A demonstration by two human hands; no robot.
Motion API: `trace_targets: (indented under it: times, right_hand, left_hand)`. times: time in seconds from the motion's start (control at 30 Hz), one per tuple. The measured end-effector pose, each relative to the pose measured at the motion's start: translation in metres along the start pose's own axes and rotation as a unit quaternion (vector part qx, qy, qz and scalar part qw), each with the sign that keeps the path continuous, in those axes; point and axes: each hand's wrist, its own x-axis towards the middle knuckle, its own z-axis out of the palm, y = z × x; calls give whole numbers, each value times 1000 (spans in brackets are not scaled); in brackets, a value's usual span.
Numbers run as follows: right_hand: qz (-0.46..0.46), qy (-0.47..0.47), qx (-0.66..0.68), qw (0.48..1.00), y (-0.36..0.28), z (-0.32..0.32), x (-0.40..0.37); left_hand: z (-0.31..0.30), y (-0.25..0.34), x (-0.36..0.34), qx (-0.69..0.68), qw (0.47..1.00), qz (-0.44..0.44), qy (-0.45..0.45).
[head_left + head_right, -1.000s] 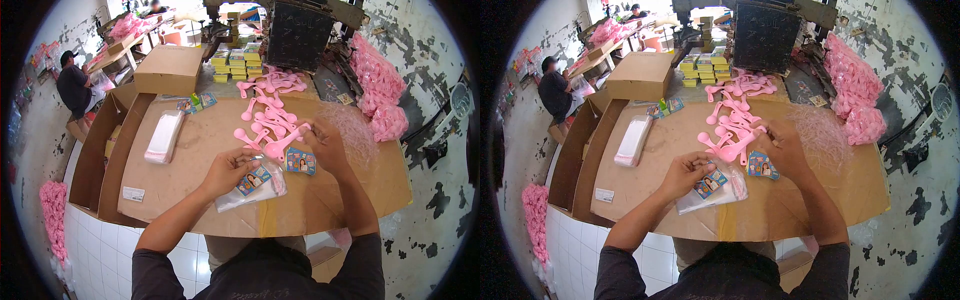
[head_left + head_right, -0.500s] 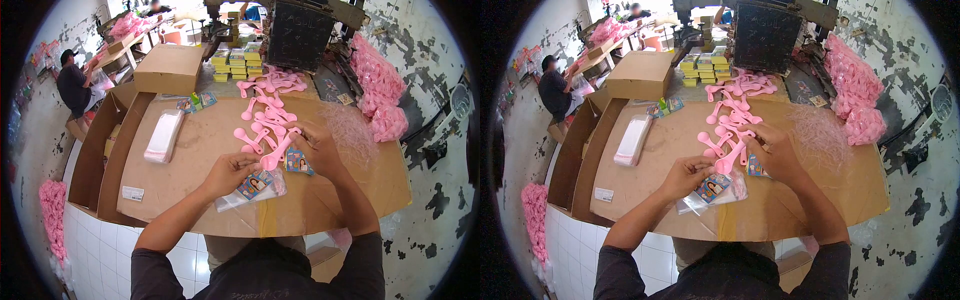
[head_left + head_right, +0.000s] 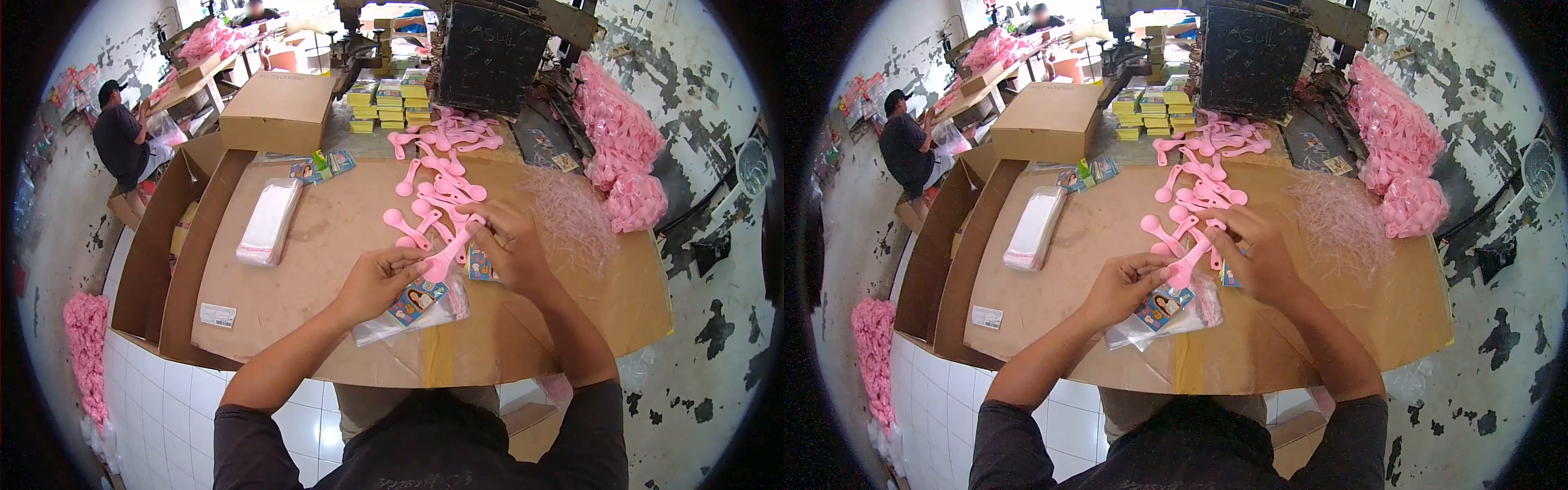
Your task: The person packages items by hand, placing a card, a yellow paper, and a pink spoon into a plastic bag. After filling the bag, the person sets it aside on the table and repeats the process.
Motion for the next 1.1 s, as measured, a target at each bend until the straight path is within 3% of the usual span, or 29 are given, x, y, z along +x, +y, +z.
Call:
trace_targets:
  times: [0.07, 0.17, 0.27, 0.37, 0.43, 0.47, 0.57, 0.73, 0.83, 0.97, 1.1]
  right_hand:
    - [0, -15, -4, 1000, 0, 12, -7]
    - [-104, -78, 111, 985, 10, 34, -14]
    - [15, -67, 331, 941, -3, 22, 0]
    - [-124, -108, 106, 981, -8, 11, 11]
    - [-165, -150, 86, 971, -13, 3, 16]
    - [-185, -171, 77, 965, -17, 0, 18]
    - [-262, -29, -60, 963, -46, -12, 27]
    - [-175, -21, -124, 976, -57, -19, 26]
    - [-138, -21, -137, 981, -59, -16, 24]
    - [-164, 7, -106, 981, -53, -7, 23]
    - [-130, -2, -71, 989, -55, -5, 20]
  left_hand:
    - [-1, -1, 1, -25, 1000, -4, -5]
    - [-5, -5, 2, -69, 997, -6, -24]
    - [-5, -5, 1, -113, 992, 3, -47]
    - [-7, -6, 2, -120, 989, 0, -90]
    - [-10, 0, 0, -117, 984, -18, -131]
    - [-9, 2, 0, -118, 987, 15, -107]
    - [-5, 5, -1, -109, 988, 97, -46]
    - [-8, 9, -6, 52, 975, 213, -27]
    - [-2, 16, -10, 107, 968, 224, -32]
    - [2, 19, -8, 31, 984, 175, -6]
    - [3, 20, -6, -3, 987, 162, 11]
